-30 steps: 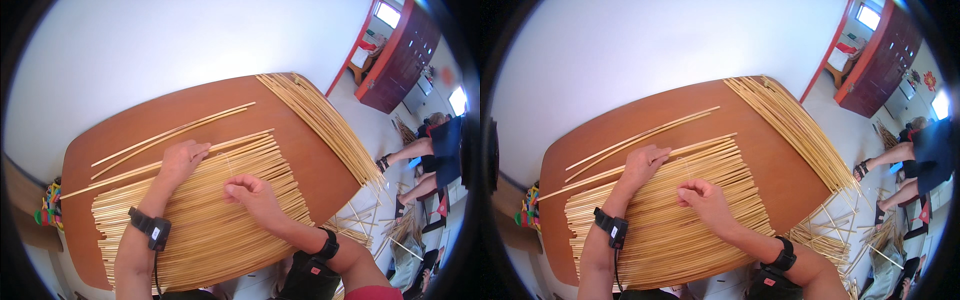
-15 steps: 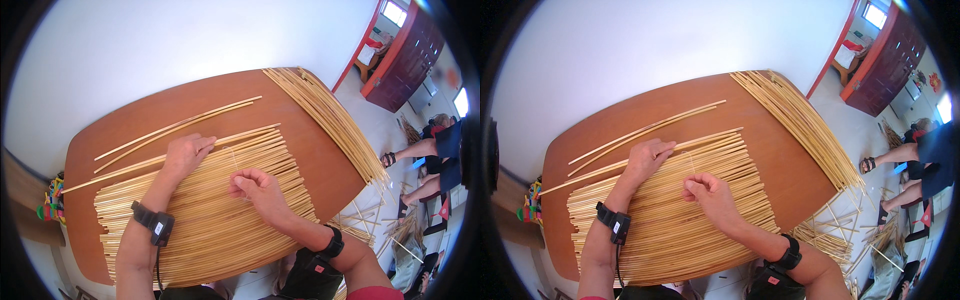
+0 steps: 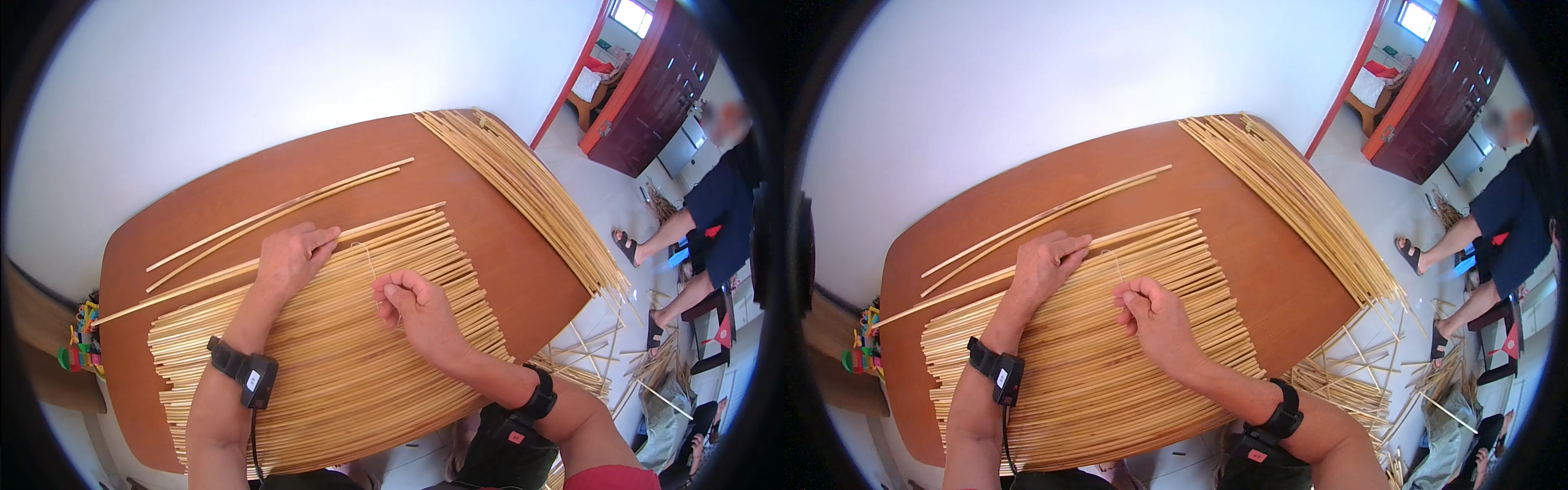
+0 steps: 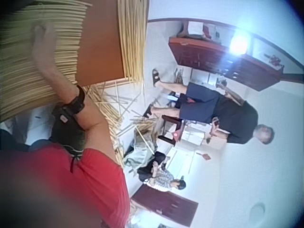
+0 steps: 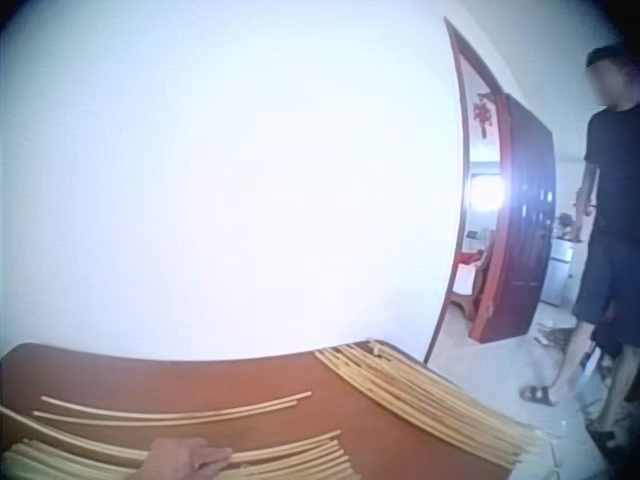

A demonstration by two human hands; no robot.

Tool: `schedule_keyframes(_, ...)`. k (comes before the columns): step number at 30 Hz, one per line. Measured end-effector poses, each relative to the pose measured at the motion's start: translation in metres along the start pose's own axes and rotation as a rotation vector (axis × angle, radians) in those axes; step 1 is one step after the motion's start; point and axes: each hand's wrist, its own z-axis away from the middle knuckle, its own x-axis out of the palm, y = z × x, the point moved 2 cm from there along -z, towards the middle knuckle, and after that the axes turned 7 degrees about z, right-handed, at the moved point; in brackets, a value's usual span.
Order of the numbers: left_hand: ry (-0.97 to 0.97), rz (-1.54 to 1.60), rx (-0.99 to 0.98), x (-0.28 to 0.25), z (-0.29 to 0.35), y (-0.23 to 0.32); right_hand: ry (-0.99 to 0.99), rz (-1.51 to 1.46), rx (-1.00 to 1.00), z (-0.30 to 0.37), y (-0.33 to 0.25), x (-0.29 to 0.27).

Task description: The person weaves thin bamboo strips together using a white string. They tie a knot, align the strips on a table, and thread the string through the bundle to secure them.

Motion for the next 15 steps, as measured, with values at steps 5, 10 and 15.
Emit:
schedule_keyframes(5,-0.003,-0.012,-0.004,-0.001,0.000,0.001,-0.025,0.002,-0.012,0.002,-0.008,-0.002)
schedule_keyframes(10,0.002,-0.017,-0.003,0.000,-0.001,0.001,0.005,0.018,-0.006,0.004,-0.012,-0.002)
schedule_keyframes(15,-0.004,-0.018,-0.012,0.001,0.000,0.000,-0.046,-0.013,0.063,0.003,-0.010,-0.003)
